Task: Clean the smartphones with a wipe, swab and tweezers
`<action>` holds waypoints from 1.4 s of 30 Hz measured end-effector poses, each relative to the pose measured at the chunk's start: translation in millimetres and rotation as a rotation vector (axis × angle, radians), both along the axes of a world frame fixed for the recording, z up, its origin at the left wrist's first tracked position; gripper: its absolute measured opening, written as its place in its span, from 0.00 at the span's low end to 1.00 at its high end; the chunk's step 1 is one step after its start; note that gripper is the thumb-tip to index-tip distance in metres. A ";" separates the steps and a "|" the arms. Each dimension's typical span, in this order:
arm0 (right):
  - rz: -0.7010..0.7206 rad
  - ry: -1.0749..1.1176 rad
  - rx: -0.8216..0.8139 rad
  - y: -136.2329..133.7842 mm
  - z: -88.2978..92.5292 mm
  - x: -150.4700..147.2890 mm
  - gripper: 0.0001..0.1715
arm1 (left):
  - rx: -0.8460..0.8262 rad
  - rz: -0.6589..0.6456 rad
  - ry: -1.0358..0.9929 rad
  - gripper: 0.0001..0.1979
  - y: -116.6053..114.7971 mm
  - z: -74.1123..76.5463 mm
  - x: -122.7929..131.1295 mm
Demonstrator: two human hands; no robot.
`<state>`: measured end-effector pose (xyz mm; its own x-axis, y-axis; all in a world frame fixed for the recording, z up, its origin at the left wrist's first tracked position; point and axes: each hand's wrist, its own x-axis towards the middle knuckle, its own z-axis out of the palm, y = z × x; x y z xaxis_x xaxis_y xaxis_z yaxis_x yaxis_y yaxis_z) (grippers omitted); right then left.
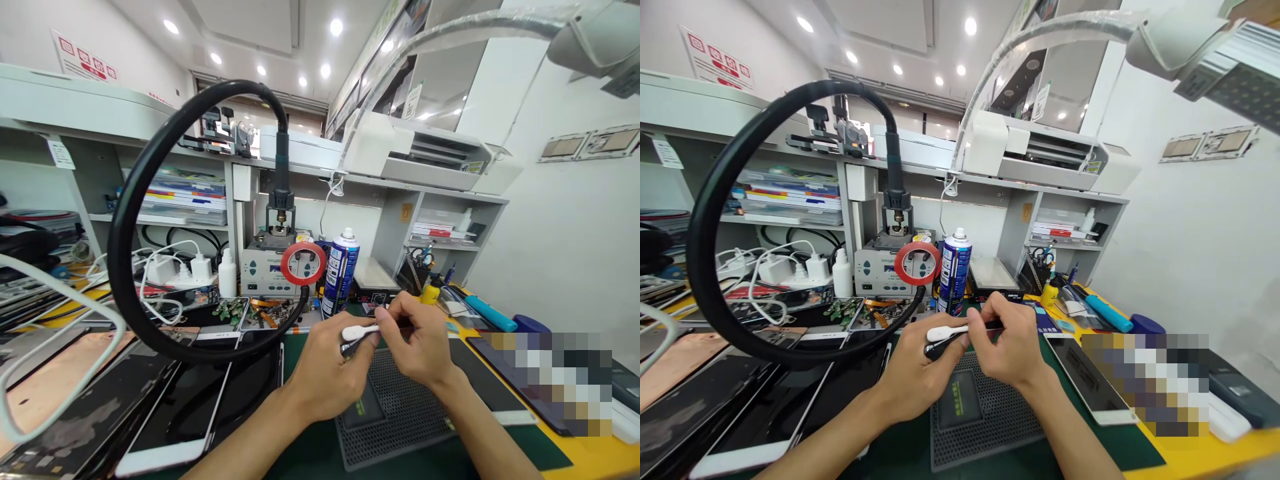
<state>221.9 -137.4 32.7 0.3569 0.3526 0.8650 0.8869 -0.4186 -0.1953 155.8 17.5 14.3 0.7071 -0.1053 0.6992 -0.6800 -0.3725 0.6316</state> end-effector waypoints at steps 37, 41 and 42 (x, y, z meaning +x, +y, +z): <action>-0.106 -0.081 0.064 11.1 0.0 -2.4 0.22 | 0.015 0.046 0.010 0.09 0.7 -0.8 3.0; -0.198 -0.171 0.068 7.7 5.7 -4.1 0.21 | 0.040 0.031 0.018 0.07 -0.8 1.1 0.9; -0.219 -0.190 0.070 5.8 7.0 -3.7 0.20 | 0.048 0.030 0.022 0.07 -1.1 1.2 0.5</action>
